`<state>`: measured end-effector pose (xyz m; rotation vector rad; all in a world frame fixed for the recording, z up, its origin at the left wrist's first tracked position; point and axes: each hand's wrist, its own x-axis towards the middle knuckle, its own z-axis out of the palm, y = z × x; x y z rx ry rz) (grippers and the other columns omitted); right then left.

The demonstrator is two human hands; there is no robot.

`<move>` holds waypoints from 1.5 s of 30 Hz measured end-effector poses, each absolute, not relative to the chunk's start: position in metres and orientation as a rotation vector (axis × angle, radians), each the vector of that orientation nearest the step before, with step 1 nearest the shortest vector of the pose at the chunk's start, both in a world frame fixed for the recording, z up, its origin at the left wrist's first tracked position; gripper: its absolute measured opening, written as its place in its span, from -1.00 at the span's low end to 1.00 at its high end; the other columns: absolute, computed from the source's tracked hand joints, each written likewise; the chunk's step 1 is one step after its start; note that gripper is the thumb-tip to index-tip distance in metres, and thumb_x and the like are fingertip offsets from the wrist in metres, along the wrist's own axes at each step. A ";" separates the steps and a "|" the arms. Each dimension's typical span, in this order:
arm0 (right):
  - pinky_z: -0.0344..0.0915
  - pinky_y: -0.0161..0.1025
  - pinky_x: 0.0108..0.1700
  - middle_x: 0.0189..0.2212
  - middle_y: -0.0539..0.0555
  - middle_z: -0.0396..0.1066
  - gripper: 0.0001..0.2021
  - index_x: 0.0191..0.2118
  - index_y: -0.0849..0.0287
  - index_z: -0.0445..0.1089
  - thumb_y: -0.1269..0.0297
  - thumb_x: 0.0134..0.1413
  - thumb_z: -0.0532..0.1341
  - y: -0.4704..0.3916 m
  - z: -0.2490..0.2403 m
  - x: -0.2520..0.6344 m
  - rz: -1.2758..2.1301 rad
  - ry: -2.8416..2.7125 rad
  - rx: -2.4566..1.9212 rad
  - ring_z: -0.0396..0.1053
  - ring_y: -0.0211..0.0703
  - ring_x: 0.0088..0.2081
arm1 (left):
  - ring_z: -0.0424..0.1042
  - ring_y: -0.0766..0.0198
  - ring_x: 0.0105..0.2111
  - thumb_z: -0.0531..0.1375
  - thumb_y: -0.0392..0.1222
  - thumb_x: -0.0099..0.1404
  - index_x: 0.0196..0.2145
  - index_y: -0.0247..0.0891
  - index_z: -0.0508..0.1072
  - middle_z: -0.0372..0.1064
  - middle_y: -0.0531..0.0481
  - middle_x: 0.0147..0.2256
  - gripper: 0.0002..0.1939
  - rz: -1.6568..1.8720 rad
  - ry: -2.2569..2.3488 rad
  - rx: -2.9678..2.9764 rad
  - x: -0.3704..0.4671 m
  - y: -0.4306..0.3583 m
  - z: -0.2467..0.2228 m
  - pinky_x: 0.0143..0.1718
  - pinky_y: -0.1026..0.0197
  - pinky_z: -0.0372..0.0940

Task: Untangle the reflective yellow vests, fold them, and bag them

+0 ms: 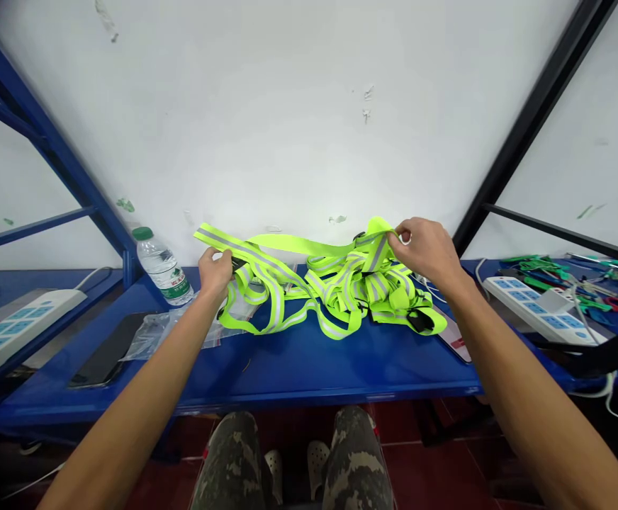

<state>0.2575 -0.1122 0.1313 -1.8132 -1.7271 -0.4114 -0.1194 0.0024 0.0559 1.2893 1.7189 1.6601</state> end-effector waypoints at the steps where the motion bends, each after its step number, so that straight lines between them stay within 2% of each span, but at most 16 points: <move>1: 0.21 -0.14 -0.23 -0.39 0.13 0.43 -0.81 -0.40 0.12 0.36 0.15 0.09 0.11 -0.112 0.133 0.255 -0.398 -1.692 -1.785 0.38 0.00 -0.32 | 0.25 0.31 -0.55 0.13 -0.15 0.17 -0.34 -0.22 0.34 0.24 0.11 -0.56 -0.88 1.659 1.691 1.293 -0.118 0.002 0.057 -0.48 0.30 0.14; 3: 0.19 -0.16 -0.26 -0.38 0.13 0.44 -0.79 -0.46 0.11 0.29 0.18 0.14 0.06 -0.111 0.139 0.249 -0.319 -1.605 -1.748 0.36 -0.03 -0.33 | 0.26 0.32 -0.55 0.14 -0.14 0.18 -0.34 -0.22 0.34 0.27 0.10 -0.55 -0.88 1.648 1.620 1.310 -0.116 0.003 0.061 -0.48 0.30 0.15; 7: 0.13 -0.20 -0.39 -0.55 0.06 0.36 -0.79 -0.43 0.12 0.23 0.18 0.18 0.05 -0.109 0.163 0.238 -0.179 -1.445 -1.727 0.24 -0.16 -0.52 | 0.29 0.30 -0.54 0.22 -0.11 0.13 -0.35 -0.22 0.35 0.31 0.07 -0.53 -0.83 1.577 1.561 1.367 -0.112 0.006 0.066 -0.48 0.28 0.17; 12: 0.13 -0.22 -0.33 -0.53 0.03 0.27 -0.75 -0.37 0.19 0.29 0.14 0.23 0.04 -0.114 0.196 0.212 -0.810 -1.037 -1.389 0.21 -0.24 -0.52 | 0.34 0.26 -0.49 0.26 -0.10 0.09 -0.36 -0.23 0.38 0.35 0.03 -0.49 -0.79 1.536 1.610 1.423 -0.103 0.010 0.064 -0.44 0.27 0.18; 14: 0.14 -0.22 -0.33 -0.52 0.03 0.25 -0.71 -0.38 0.19 0.30 0.14 0.26 0.01 -0.114 0.198 0.200 -0.872 -1.001 -1.320 0.20 -0.25 -0.51 | 0.34 0.27 -0.49 0.26 -0.09 0.09 -0.34 -0.24 0.40 0.36 0.03 -0.49 -0.79 1.514 1.603 1.430 -0.099 0.009 0.062 -0.45 0.28 0.18; 17: 0.18 -0.21 -0.33 -0.58 0.01 0.24 -0.70 -0.50 0.15 0.27 0.09 0.17 0.13 -0.105 0.185 0.190 -0.600 -1.234 -1.446 0.21 -0.23 -0.50 | 0.31 0.29 -0.53 0.29 -0.10 0.04 -0.34 -0.24 0.42 0.35 0.05 -0.53 -0.76 1.440 1.602 1.446 -0.096 0.005 0.061 -0.49 0.29 0.15; 20: 0.25 -0.17 -0.33 -0.59 0.03 0.31 -0.69 -0.46 0.15 0.35 -0.01 0.05 0.23 -0.092 0.159 0.193 -0.032 -1.422 -1.599 0.29 -0.15 -0.47 | 0.28 0.32 -0.58 0.36 -0.09 -0.06 -0.38 -0.26 0.44 0.32 0.08 -0.58 -0.70 1.303 1.531 1.510 -0.097 -0.001 0.063 -0.52 0.29 0.12; 23: 0.35 -0.11 -0.17 -0.32 0.12 0.49 -0.62 -0.20 0.16 0.46 -0.06 0.01 0.27 -0.089 0.136 0.204 0.583 -1.639 -1.470 0.43 -0.06 -0.24 | 0.26 0.34 -0.61 0.43 -0.05 -0.14 -0.39 -0.27 0.45 0.31 0.09 -0.61 -0.62 1.155 1.436 1.580 -0.100 -0.006 0.068 -0.56 0.31 0.07; 26: 0.31 -0.04 0.05 -0.01 0.14 0.45 -0.51 0.04 0.07 0.39 -0.02 0.02 0.29 -0.096 0.123 0.219 0.931 -1.806 -1.292 0.39 -0.02 0.01 | 0.27 0.36 -0.62 0.46 -0.08 -0.19 -0.31 -0.29 0.47 0.35 0.07 -0.58 -0.53 1.023 1.352 1.572 -0.103 -0.009 0.075 -0.60 0.31 0.04; 29: 0.34 0.01 0.03 -0.01 0.18 0.45 -0.44 0.10 0.08 0.32 0.00 -0.02 0.32 -0.106 0.115 0.232 0.990 -1.860 -1.330 0.41 0.01 0.00 | 0.36 0.33 -0.56 0.49 -0.22 -0.25 -0.22 -0.33 0.49 0.42 0.00 -0.50 -0.43 0.939 1.198 1.473 -0.105 -0.012 0.080 -0.54 0.29 0.18; 33: 0.36 -0.11 -0.14 -0.23 0.15 0.50 -0.61 -0.24 0.18 0.41 -0.07 0.00 0.25 -0.122 0.095 0.233 0.863 -2.172 -1.576 0.46 -0.02 -0.18 | 0.50 0.19 -0.42 0.50 -0.32 -0.30 -0.12 -0.35 0.49 0.49 -0.10 -0.40 -0.31 0.790 0.985 1.342 -0.108 -0.014 0.083 -0.30 0.12 0.39; 36: 0.31 -0.17 -0.22 -0.24 0.13 0.48 -0.58 -0.27 0.16 0.37 -0.11 -0.07 0.28 -0.140 0.068 0.218 0.867 -2.382 -1.710 0.43 -0.01 -0.22 | 0.52 0.16 -0.36 0.50 -0.35 -0.27 -0.13 -0.34 0.50 0.51 -0.15 -0.33 -0.35 0.736 0.931 1.338 -0.112 -0.014 0.084 -0.23 0.09 0.42; 38: 0.26 -0.21 -0.26 -0.20 0.12 0.44 -0.52 -0.21 0.14 0.31 -0.02 -0.23 0.39 -0.151 0.045 0.206 0.835 -2.449 -1.789 0.40 0.00 -0.21 | 0.52 0.16 -0.33 0.50 -0.35 -0.25 -0.15 -0.33 0.52 0.52 -0.16 -0.30 -0.39 0.715 0.910 1.349 -0.115 -0.014 0.083 -0.22 0.10 0.42; 40: 0.21 -0.24 -0.31 -0.27 0.07 0.40 -0.50 -0.23 0.12 0.25 0.12 -0.32 0.44 -0.157 0.025 0.198 0.768 -2.488 -1.829 0.36 -0.04 -0.26 | 0.52 0.17 -0.32 0.50 -0.34 -0.23 -0.15 -0.33 0.53 0.53 -0.15 -0.30 -0.40 0.710 0.905 1.350 -0.116 -0.015 0.080 -0.23 0.14 0.42; 43: 0.18 -0.27 -0.37 -0.40 -0.02 0.31 -0.63 -0.31 0.12 0.19 0.19 -0.19 0.37 -0.150 0.013 0.198 0.823 -2.457 -1.637 0.29 -0.16 -0.36 | 0.50 0.21 -0.34 0.51 -0.23 -0.20 -0.21 -0.36 0.54 0.54 -0.16 -0.30 -0.47 0.774 0.932 1.344 -0.115 -0.013 0.077 -0.30 0.20 0.38; 45: 0.23 -0.26 -0.36 -0.41 -0.03 0.30 -0.74 -0.36 0.13 0.19 0.20 -0.05 0.30 -0.132 0.026 0.206 0.863 -2.338 -1.457 0.29 -0.20 -0.37 | 0.46 0.27 -0.42 0.50 -0.16 -0.17 -0.28 -0.38 0.53 0.53 -0.15 -0.33 -0.53 0.854 0.996 1.360 -0.110 -0.005 0.087 -0.45 0.25 0.29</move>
